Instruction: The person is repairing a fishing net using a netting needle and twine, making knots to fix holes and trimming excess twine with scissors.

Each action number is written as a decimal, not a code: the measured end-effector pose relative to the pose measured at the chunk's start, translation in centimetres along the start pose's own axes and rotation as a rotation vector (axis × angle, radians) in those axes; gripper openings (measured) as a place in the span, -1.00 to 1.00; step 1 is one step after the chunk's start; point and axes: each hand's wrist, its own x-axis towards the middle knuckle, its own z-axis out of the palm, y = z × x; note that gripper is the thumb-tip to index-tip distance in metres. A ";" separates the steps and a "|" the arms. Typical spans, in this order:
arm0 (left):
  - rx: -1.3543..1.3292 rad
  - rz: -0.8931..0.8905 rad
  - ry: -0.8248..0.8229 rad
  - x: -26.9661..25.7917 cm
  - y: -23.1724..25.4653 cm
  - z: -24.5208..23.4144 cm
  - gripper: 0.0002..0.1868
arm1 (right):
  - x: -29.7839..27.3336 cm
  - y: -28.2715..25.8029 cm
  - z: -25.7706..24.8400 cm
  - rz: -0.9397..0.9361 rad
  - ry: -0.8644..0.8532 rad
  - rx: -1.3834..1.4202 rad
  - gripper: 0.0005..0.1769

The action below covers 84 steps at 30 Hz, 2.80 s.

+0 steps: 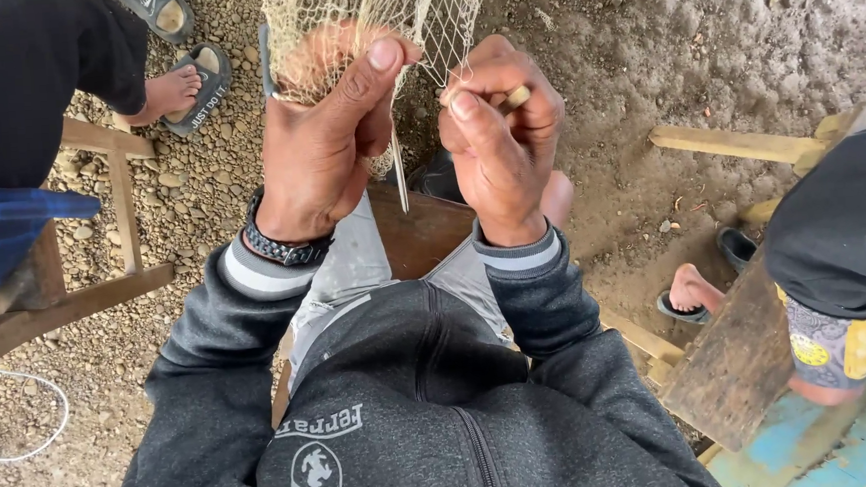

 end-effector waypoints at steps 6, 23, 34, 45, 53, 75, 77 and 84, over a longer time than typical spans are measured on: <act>-0.039 0.009 -0.162 1.5 0.1 -0.3 -0.64 | 0.8 0.2 -1.0 -0.061 -0.055 -0.096 -0.92; -0.159 -0.042 -0.296 3.4 -1.3 -0.4 -0.84 | 0.9 2.4 -3.4 0.005 -0.094 -0.073 -0.91; -0.264 -0.119 -0.565 4.3 0.3 -5.1 -0.85 | -15.2 18.1 -12.8 0.591 0.083 -0.938 -0.48; 0.049 0.143 -0.190 3.3 0.8 -3.1 -0.73 | -27.8 24.6 -14.2 0.629 -0.678 -1.201 -0.65; -0.235 -0.110 -0.498 2.6 0.0 -2.7 -0.85 | -11.6 10.4 -7.7 -0.127 0.247 -0.894 -0.62; -0.082 0.274 -0.728 2.1 -0.5 0.9 -0.67 | -3.4 -6.9 1.3 -0.138 -0.192 -0.739 -0.82; -0.055 0.211 -0.786 1.9 -1.0 1.6 -0.58 | -3.7 -7.9 1.0 -0.118 -0.197 -0.730 -0.82; -0.172 0.199 -0.684 1.8 -0.3 2.3 -0.92 | -4.1 -7.2 0.6 -0.146 -0.197 -1.092 -0.78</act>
